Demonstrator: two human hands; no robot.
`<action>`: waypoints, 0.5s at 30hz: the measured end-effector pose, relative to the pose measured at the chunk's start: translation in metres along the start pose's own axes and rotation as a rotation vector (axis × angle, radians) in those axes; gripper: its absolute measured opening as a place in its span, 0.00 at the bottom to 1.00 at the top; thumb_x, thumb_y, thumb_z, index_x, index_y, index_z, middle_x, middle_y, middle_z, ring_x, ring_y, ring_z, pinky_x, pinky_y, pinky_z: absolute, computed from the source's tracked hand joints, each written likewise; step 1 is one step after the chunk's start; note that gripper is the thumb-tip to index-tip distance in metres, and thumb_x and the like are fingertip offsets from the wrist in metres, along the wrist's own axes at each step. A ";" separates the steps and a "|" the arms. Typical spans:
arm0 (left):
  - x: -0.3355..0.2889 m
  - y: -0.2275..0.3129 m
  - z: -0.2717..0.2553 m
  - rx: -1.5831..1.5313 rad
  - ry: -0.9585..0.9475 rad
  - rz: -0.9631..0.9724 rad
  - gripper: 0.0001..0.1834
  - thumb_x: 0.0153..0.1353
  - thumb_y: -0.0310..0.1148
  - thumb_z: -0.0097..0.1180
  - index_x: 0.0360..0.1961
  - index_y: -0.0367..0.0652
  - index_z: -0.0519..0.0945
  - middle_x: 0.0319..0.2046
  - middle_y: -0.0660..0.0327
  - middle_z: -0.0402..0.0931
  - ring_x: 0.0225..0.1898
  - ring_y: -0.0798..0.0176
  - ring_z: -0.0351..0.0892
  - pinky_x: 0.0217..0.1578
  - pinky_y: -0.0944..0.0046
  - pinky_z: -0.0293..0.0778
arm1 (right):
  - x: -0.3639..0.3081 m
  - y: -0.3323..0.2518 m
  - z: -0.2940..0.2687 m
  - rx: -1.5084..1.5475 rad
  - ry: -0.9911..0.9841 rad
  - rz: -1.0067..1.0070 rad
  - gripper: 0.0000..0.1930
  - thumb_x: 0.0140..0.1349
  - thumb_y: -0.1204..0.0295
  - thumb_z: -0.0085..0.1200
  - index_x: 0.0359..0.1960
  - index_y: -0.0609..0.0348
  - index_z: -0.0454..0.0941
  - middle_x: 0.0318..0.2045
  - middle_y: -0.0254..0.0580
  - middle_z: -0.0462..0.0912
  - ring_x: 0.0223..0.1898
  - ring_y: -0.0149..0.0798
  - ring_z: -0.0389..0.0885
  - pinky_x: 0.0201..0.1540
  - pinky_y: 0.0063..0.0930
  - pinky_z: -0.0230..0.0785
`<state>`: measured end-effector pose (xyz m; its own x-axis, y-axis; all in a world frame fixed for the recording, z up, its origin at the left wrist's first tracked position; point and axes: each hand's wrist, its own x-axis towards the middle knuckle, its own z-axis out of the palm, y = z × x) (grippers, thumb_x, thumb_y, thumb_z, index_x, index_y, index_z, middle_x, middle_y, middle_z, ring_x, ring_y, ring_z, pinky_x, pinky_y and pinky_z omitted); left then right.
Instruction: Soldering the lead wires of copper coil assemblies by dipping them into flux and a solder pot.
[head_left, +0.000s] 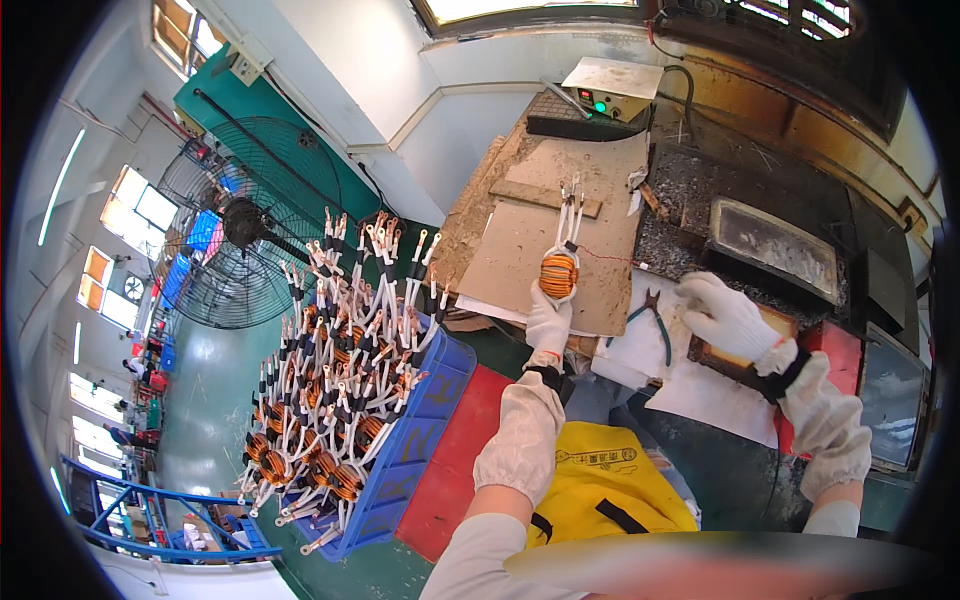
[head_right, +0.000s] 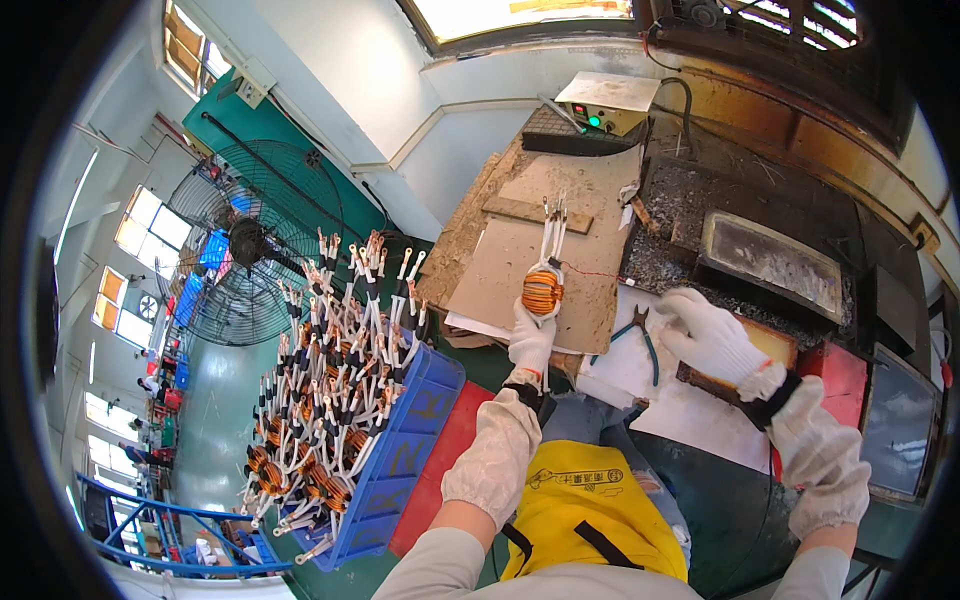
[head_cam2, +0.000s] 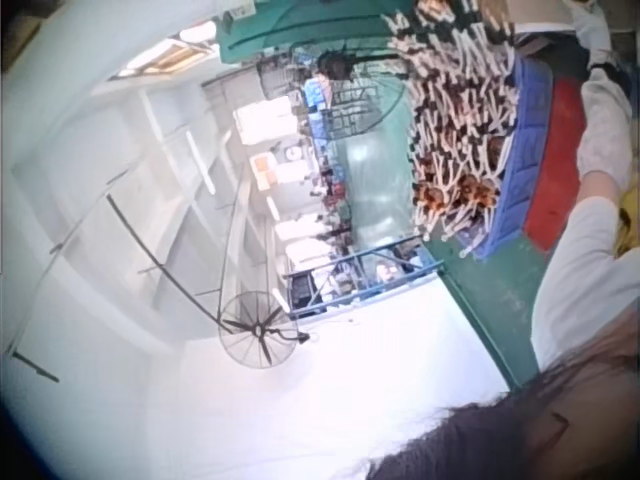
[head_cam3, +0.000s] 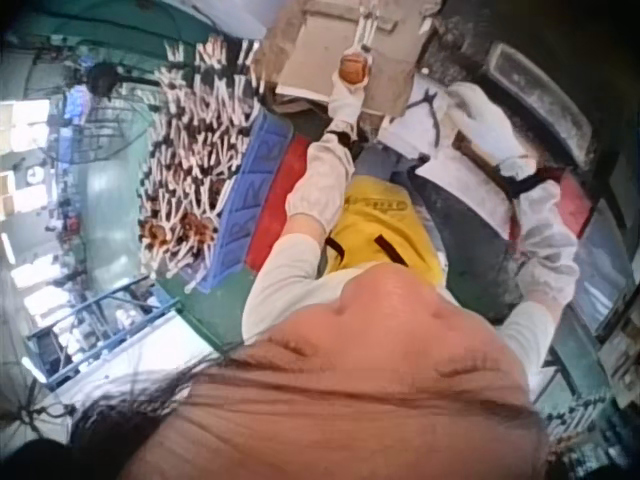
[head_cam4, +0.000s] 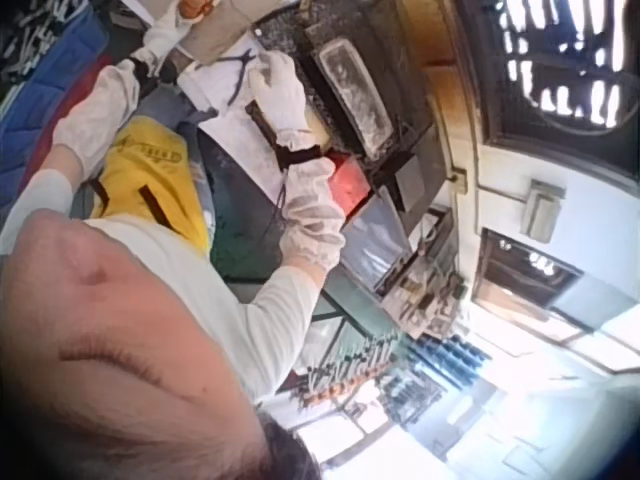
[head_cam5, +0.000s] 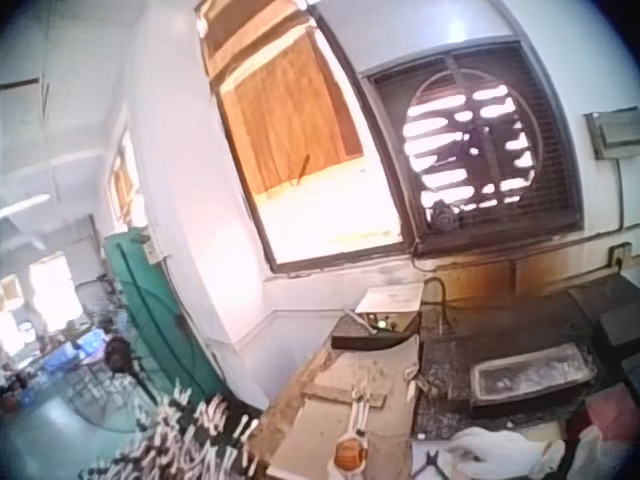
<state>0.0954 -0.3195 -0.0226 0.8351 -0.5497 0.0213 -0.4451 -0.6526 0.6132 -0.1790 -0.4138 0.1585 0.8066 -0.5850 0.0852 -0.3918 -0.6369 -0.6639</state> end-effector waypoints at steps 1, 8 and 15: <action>-0.001 -0.001 0.001 0.019 0.036 0.040 0.37 0.59 0.50 0.57 0.65 0.55 0.57 0.31 0.46 0.81 0.34 0.40 0.82 0.33 0.43 0.75 | 0.013 -0.002 0.009 -0.040 0.007 -0.046 0.18 0.57 0.71 0.52 0.49 0.61 0.74 0.49 0.46 0.76 0.45 0.49 0.81 0.48 0.36 0.74; -0.007 -0.016 0.007 -0.032 -0.021 0.051 0.42 0.57 0.47 0.58 0.68 0.53 0.51 0.29 0.48 0.81 0.31 0.39 0.81 0.32 0.43 0.76 | 0.105 -0.026 0.096 -0.483 0.197 -0.555 0.23 0.50 0.74 0.53 0.52 0.59 0.74 0.54 0.45 0.75 0.56 0.46 0.75 0.61 0.40 0.67; 0.000 -0.013 0.002 0.073 -0.075 0.020 0.42 0.58 0.49 0.56 0.68 0.52 0.48 0.30 0.49 0.82 0.30 0.42 0.83 0.31 0.45 0.78 | 0.171 -0.027 0.151 -0.613 0.434 -0.719 0.27 0.53 0.70 0.49 0.58 0.58 0.71 0.60 0.42 0.72 0.63 0.42 0.68 0.69 0.38 0.57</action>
<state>0.1004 -0.3122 -0.0320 0.8007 -0.5984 -0.0281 -0.4859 -0.6763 0.5536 0.0360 -0.4208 0.0790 0.7576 -0.0187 0.6525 -0.1372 -0.9818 0.1313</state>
